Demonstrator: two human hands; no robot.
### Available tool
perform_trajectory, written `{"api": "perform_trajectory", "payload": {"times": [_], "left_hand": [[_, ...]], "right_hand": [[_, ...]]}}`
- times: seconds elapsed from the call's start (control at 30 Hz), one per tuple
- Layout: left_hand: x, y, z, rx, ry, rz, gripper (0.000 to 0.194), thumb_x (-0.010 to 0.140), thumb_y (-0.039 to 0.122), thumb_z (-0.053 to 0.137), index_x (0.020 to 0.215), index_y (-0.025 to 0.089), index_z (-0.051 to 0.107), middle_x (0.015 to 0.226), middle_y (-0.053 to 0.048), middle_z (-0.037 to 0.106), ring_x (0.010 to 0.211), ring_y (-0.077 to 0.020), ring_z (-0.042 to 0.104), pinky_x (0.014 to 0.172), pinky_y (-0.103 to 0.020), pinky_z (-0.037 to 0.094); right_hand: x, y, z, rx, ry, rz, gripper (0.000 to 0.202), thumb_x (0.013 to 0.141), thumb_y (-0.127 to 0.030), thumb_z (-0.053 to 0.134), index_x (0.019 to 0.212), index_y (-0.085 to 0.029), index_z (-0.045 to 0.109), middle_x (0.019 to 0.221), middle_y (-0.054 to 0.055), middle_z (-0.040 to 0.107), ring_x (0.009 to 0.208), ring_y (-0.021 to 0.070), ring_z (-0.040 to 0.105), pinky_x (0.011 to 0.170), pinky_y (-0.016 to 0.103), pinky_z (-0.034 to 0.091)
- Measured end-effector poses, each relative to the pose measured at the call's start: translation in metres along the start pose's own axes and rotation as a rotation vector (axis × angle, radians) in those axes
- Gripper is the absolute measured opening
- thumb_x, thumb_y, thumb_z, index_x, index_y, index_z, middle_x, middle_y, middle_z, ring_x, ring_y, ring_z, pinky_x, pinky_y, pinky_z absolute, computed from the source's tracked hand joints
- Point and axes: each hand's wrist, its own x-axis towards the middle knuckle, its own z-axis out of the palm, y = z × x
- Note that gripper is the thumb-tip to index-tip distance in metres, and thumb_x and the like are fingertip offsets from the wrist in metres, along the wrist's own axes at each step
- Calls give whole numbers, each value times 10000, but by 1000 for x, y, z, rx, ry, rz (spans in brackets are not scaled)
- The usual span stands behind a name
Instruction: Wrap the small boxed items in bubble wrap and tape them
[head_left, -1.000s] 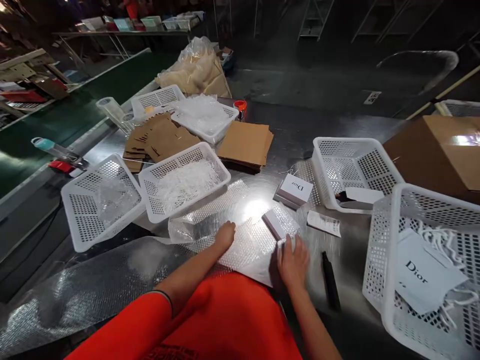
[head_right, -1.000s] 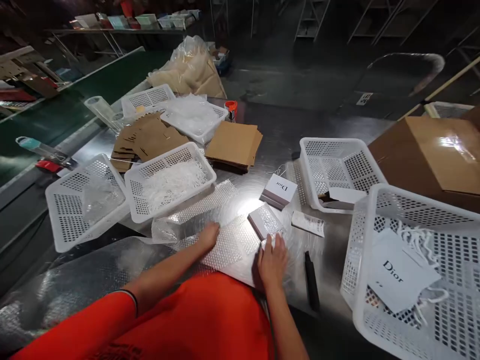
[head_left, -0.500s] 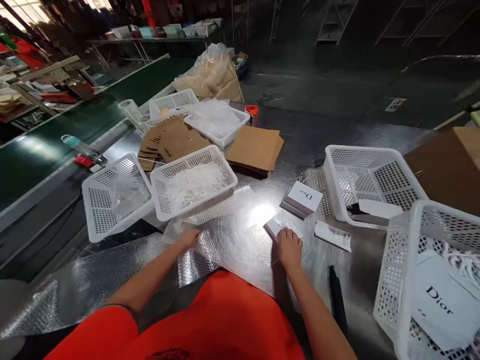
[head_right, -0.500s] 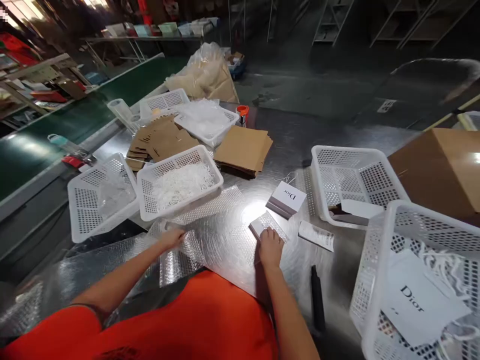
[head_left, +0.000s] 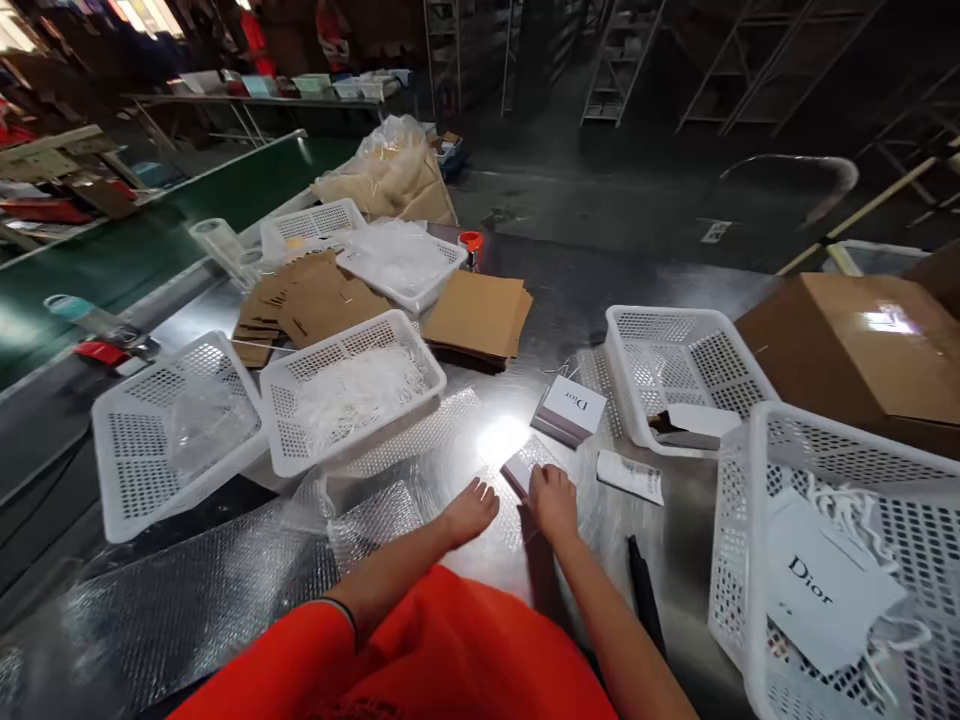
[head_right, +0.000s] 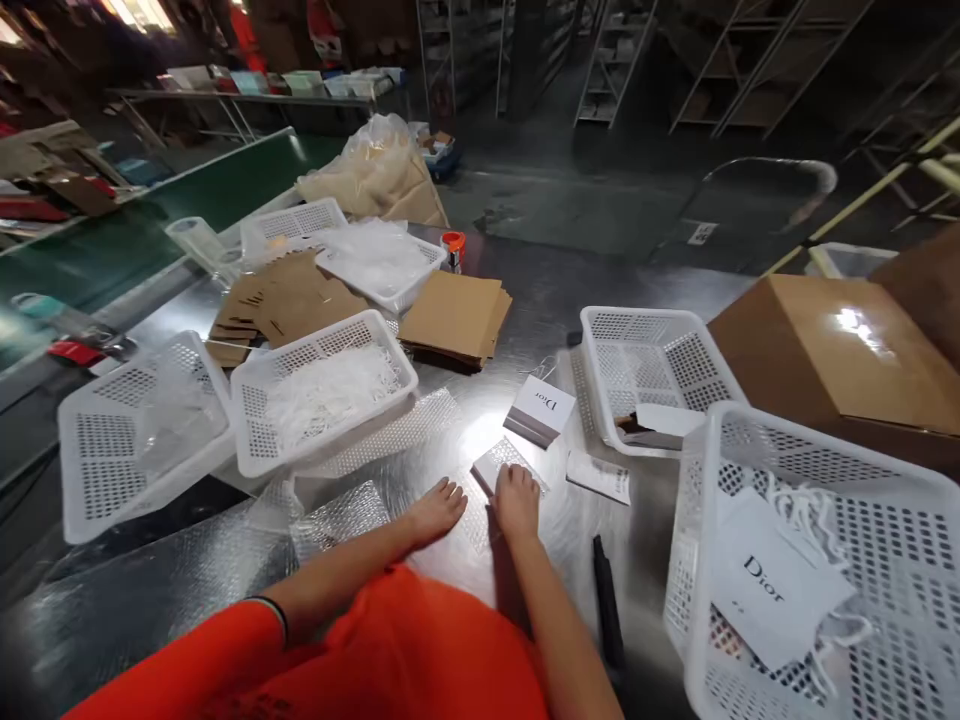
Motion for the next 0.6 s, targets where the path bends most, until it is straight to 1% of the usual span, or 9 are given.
{"api": "perform_trajectory", "payload": {"times": [0.1, 0.17, 0.23, 0.27, 0.33, 0.4, 0.53, 0.6], "left_hand": [[3, -10, 4, 56, -1, 156, 213, 915, 148, 568, 1075, 55, 673, 1114, -230, 705, 988, -293, 688, 868, -465, 513], [6, -13, 0, 39, -4, 223, 147, 910, 154, 578, 961, 75, 691, 989, -194, 731, 861, -262, 693, 768, -413, 513], [11, -13, -7, 15, -7, 267, 131, 913, 156, 578, 854, 107, 684, 853, -134, 727, 771, -233, 672, 706, -375, 495], [14, -12, -10, 6, -3, 279, 138, 916, 160, 576, 828, 121, 676, 817, -111, 717, 759, -225, 663, 697, -365, 489], [20, -11, -19, -5, 8, 279, 138, 929, 163, 565, 836, 138, 664, 807, -91, 701, 783, -220, 654, 717, -357, 487], [29, -15, -28, -16, 35, 267, 144, 949, 162, 534, 877, 145, 656, 838, -88, 697, 824, -215, 649, 769, -360, 491], [53, -31, -43, -5, 143, 280, 150, 966, 172, 510, 946, 134, 653, 1001, -115, 704, 1027, -236, 631, 936, -389, 476], [64, -37, -46, 11, 160, 296, 144, 963, 171, 513, 961, 132, 652, 1022, -118, 706, 1044, -232, 631, 991, -405, 457]], "right_hand": [[-3, -2, 1, -19, -20, -14, 435, 878, -112, 562, 1311, -151, 575, 1249, 145, 606, 1152, 262, 526, 931, 350, 392], [-3, -2, 1, -26, -32, -27, 432, 898, -88, 500, 1323, -126, 567, 1248, 161, 609, 1155, 266, 524, 938, 359, 383], [-3, -1, 2, -21, -40, -33, 441, 892, -90, 509, 1329, -112, 561, 1247, 166, 610, 1153, 271, 524, 945, 366, 379], [-3, 0, 2, -13, -44, -33, 447, 887, -106, 531, 1333, -110, 558, 1250, 166, 609, 1155, 274, 522, 948, 368, 378], [-2, 3, 3, 9, -45, -33, 456, 887, -165, 574, 1341, -116, 553, 1263, 161, 603, 1164, 277, 514, 952, 369, 376], [-1, 6, 2, 29, -48, -38, 440, 904, -224, 583, 1335, -141, 560, 1250, 146, 608, 1158, 270, 512, 939, 359, 377], [5, 11, -3, 29, -68, -49, 337, 935, -241, 538, 1264, -203, 604, 1218, 115, 613, 1090, 244, 533, 870, 328, 381], [9, 11, -7, 11, -88, -60, 286, 943, -246, 524, 1204, -187, 626, 1203, 123, 614, 1069, 251, 540, 852, 328, 386]]}}
